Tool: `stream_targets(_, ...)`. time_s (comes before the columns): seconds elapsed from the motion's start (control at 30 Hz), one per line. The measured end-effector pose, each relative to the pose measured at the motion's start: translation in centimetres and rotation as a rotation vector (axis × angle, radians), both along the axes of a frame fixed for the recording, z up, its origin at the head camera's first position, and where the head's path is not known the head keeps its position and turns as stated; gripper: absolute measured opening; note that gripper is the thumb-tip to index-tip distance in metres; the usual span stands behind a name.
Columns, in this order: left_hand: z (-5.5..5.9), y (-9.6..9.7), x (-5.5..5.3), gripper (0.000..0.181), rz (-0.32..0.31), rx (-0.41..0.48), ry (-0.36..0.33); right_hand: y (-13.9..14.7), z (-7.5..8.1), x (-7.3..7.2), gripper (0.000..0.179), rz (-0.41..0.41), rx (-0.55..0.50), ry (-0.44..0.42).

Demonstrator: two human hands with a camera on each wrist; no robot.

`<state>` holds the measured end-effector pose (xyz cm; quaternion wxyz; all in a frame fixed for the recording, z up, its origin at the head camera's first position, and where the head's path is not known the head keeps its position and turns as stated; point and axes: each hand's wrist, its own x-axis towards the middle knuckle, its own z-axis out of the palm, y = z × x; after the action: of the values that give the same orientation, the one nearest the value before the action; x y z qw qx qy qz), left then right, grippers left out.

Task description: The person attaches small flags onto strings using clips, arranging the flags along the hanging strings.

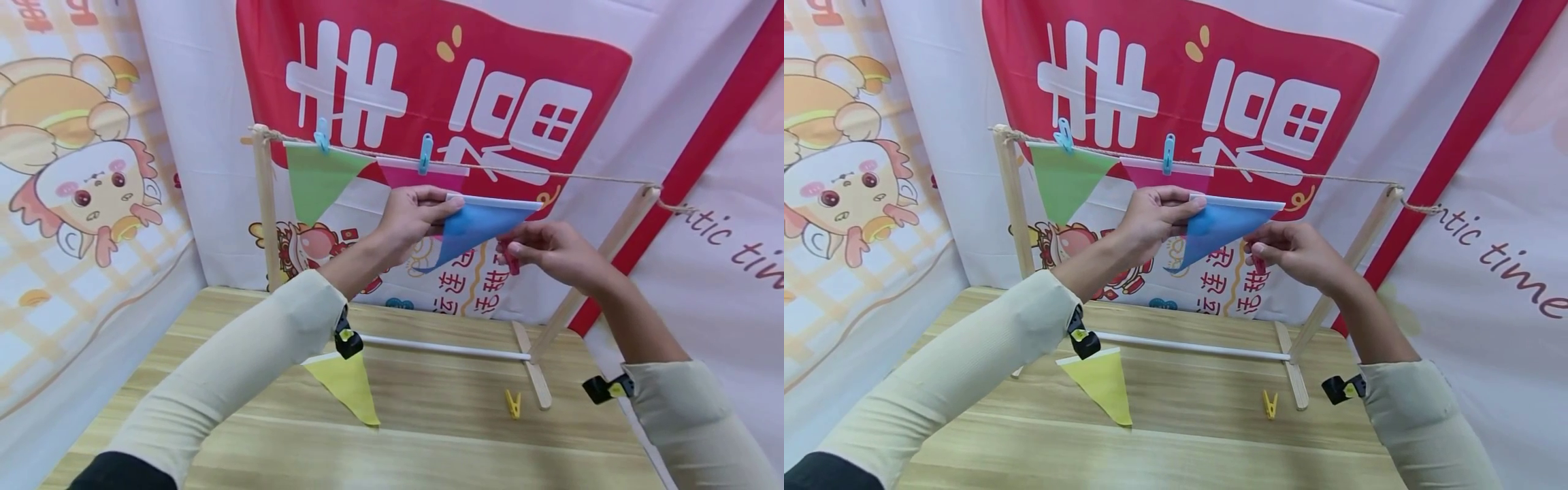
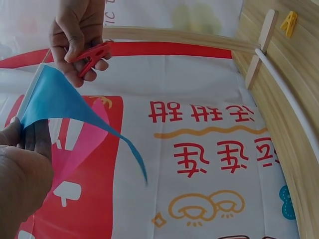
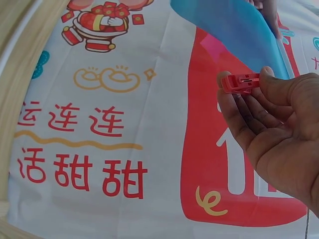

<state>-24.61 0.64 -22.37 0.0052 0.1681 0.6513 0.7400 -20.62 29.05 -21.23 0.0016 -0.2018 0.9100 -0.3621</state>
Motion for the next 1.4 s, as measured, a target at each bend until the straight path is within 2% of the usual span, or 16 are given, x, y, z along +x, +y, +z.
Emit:
stream_targets(0.23,0.7,1.2,0.3,0.035,0.004,-0.015,0.012,0.2,0.4,0.3,0.051,0.032,0.024,0.000)
stream_targets(0.47,0.6,1.9,0.2,0.034,0.009,0.028,0.014,0.6,1.0,0.6,0.039,0.109,0.059,-0.020)
stream_targets(0.63,0.5,2.2,0.0,0.035,0.032,0.039,0.027,0.8,1.3,0.7,0.044,0.156,0.102,-0.057)
stream_targets(0.83,0.6,2.4,-0.2,0.037,0.065,0.054,0.040,1.2,1.6,0.8,0.044,0.186,0.104,-0.101)
stream_targets(1.03,0.8,2.6,-0.5,0.038,0.083,0.028,0.042,1.5,2.2,0.9,0.048,0.231,0.124,-0.156)
stream_targets(1.17,0.8,2.8,-0.8,0.038,0.091,0.020,0.042,1.1,3.0,1.0,0.045,0.233,0.114,-0.108)
stream_targets(1.27,0.7,2.9,-1.0,0.037,0.097,0.015,0.040,0.4,3.9,1.1,0.043,0.175,0.088,-0.023)
stream_targets(1.4,0.7,3.0,-1.2,0.036,0.091,0.003,0.043,-0.5,5.0,1.2,0.041,0.081,-0.006,0.104)
